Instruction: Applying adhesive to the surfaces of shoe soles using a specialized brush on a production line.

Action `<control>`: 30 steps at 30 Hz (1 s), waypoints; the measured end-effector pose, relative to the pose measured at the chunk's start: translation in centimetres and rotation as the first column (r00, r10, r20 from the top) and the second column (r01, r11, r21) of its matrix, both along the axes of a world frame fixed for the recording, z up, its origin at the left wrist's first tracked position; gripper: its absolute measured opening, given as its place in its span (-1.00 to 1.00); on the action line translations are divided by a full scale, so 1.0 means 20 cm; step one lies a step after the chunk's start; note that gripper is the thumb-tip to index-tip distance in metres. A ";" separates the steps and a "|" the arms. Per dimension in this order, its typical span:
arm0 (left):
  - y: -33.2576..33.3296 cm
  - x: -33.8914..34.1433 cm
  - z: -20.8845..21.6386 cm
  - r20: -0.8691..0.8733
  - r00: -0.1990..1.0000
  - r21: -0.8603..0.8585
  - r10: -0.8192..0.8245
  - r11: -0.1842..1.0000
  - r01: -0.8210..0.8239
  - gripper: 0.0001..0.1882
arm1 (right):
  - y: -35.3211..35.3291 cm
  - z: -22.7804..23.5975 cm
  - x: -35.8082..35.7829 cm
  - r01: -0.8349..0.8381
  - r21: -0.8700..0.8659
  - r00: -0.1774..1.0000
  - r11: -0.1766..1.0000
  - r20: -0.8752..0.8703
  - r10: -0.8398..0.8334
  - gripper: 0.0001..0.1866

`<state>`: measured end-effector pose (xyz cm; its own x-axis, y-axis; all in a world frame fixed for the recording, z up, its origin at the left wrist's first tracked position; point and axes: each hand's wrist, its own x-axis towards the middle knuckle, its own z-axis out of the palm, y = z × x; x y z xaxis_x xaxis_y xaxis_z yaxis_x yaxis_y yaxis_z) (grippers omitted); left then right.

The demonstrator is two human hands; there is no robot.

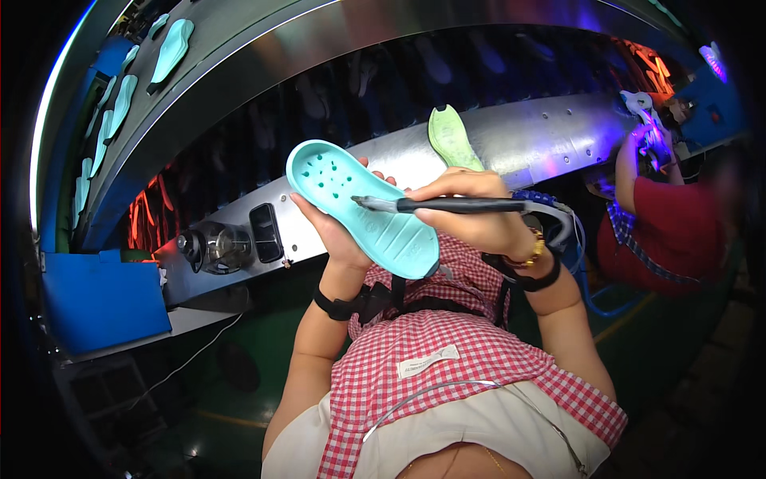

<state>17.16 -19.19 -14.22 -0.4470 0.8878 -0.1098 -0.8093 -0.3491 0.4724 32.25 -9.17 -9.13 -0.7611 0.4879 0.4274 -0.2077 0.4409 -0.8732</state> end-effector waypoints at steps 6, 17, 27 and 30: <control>-0.03 -0.08 0.04 0.011 0.997 0.119 0.076 0.990 -0.076 0.00 | -0.06 0.01 0.07 -0.399 -0.061 0.914 0.915 0.049 0.402 -0.80; -0.03 -0.11 0.24 -0.147 0.989 0.297 0.018 0.954 0.027 -0.08 | 0.01 -0.14 0.06 -0.367 -0.650 0.926 0.665 -0.182 0.332 -0.79; -0.05 0.06 0.19 0.100 0.991 0.169 -0.089 0.983 0.072 -0.32 | -0.09 -0.09 0.03 -0.229 -0.718 0.968 0.657 -0.097 0.230 -0.82; -0.05 0.05 0.18 0.015 0.994 0.139 -0.108 0.985 0.105 -0.36 | -0.06 -0.02 0.02 -0.156 -0.690 0.985 0.706 -0.055 0.164 -0.81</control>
<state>18.24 -20.21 -10.60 -0.3478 0.9375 0.0084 -0.8551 -0.3209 0.4073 32.61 -10.29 -9.48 -0.8578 0.5138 0.0132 -0.2082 -0.3240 -0.9229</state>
